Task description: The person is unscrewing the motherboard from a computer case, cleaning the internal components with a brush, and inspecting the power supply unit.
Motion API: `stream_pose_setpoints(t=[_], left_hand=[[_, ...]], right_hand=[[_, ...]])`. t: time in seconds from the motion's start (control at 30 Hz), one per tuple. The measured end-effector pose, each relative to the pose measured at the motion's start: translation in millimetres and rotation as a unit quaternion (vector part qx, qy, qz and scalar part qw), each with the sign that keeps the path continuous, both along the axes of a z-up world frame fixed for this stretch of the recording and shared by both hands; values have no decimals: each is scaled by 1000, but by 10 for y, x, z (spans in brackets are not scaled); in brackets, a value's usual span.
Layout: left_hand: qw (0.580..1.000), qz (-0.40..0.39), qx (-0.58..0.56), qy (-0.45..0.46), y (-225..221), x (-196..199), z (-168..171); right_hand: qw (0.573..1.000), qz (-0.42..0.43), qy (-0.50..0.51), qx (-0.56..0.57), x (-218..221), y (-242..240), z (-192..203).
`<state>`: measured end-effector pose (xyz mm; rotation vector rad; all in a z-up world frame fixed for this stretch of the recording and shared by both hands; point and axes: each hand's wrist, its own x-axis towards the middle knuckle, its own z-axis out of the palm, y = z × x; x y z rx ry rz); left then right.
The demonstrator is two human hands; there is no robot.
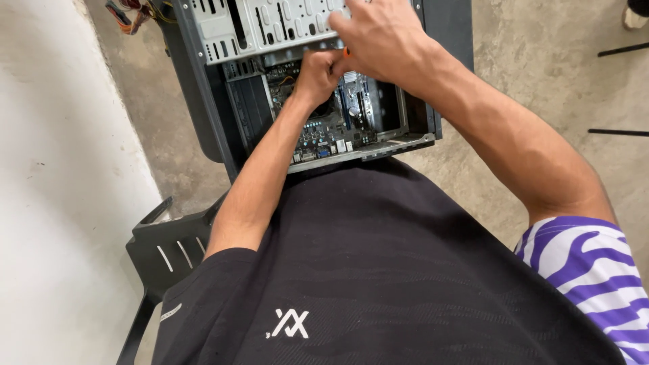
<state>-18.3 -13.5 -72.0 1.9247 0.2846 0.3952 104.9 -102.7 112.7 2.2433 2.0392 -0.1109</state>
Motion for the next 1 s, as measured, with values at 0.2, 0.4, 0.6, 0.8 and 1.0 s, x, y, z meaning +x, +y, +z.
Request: stream_pose_setpoints(t=[0.2, 0.4, 0.6, 0.8, 1.0], left_hand=[[999, -37, 19, -19, -16, -28, 210], [998, -8, 18, -58, -6, 5, 165], [994, -54, 45, 79, 96, -57, 433], [882, -104, 164, 429, 115, 66, 716], [886, -71, 189, 418, 82, 81, 422]], right_hand=[[999, -10, 23, -26, 104, -43, -185], [998, -43, -3, -52, 42, -76, 124], [997, 43, 46, 33, 127, -164, -97], [997, -64, -43, -17, 31, -91, -199], [979, 3, 191, -68, 59, -130, 284]])
